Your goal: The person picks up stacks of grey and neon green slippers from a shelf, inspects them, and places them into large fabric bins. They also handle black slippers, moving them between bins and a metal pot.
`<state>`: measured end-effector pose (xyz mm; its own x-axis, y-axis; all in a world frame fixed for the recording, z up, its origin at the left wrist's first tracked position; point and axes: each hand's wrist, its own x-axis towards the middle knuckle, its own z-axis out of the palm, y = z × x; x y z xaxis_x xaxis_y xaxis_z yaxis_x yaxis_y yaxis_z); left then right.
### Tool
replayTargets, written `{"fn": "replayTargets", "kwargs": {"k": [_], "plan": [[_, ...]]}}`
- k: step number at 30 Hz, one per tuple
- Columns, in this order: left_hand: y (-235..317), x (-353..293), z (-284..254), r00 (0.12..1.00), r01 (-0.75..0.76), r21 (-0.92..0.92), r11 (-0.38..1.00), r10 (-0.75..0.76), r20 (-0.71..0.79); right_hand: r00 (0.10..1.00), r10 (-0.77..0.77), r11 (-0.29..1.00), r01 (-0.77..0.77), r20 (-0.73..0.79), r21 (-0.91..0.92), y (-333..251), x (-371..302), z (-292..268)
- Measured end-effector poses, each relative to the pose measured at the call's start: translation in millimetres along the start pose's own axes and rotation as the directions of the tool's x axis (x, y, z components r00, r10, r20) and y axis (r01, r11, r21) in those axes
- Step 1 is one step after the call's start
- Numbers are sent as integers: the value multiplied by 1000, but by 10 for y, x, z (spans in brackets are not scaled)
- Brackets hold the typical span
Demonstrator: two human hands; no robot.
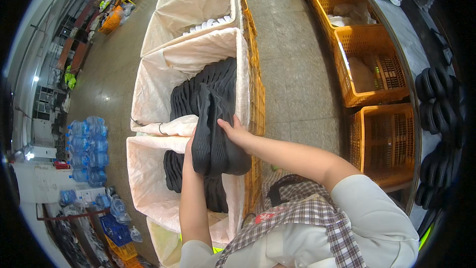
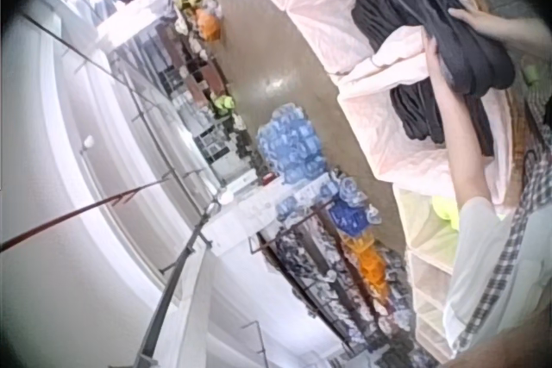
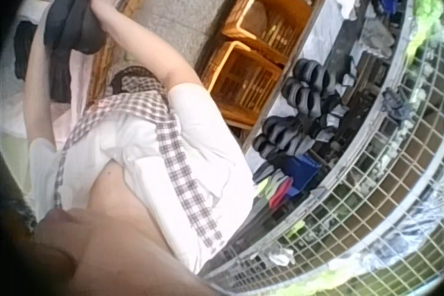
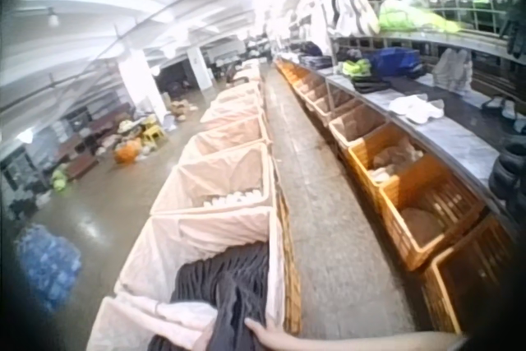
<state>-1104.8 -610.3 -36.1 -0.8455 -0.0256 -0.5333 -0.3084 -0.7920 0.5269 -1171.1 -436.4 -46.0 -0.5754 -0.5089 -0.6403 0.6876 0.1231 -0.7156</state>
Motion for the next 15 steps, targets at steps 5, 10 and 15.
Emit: {"fn": "replayTargets", "kwargs": {"k": [5,10,15], "plan": [[131,-144,104,994,-99,181,978,105,-25,989,48,998,-54,139,38,-149,-195,-147],[215,-234,237,998,-58,199,978,61,-11,986,99,995,-95,138,-33,-211,-257,-211],[242,-253,251,995,-89,292,952,98,-17,983,2,999,-12,183,50,-124,-183,-188]]}}
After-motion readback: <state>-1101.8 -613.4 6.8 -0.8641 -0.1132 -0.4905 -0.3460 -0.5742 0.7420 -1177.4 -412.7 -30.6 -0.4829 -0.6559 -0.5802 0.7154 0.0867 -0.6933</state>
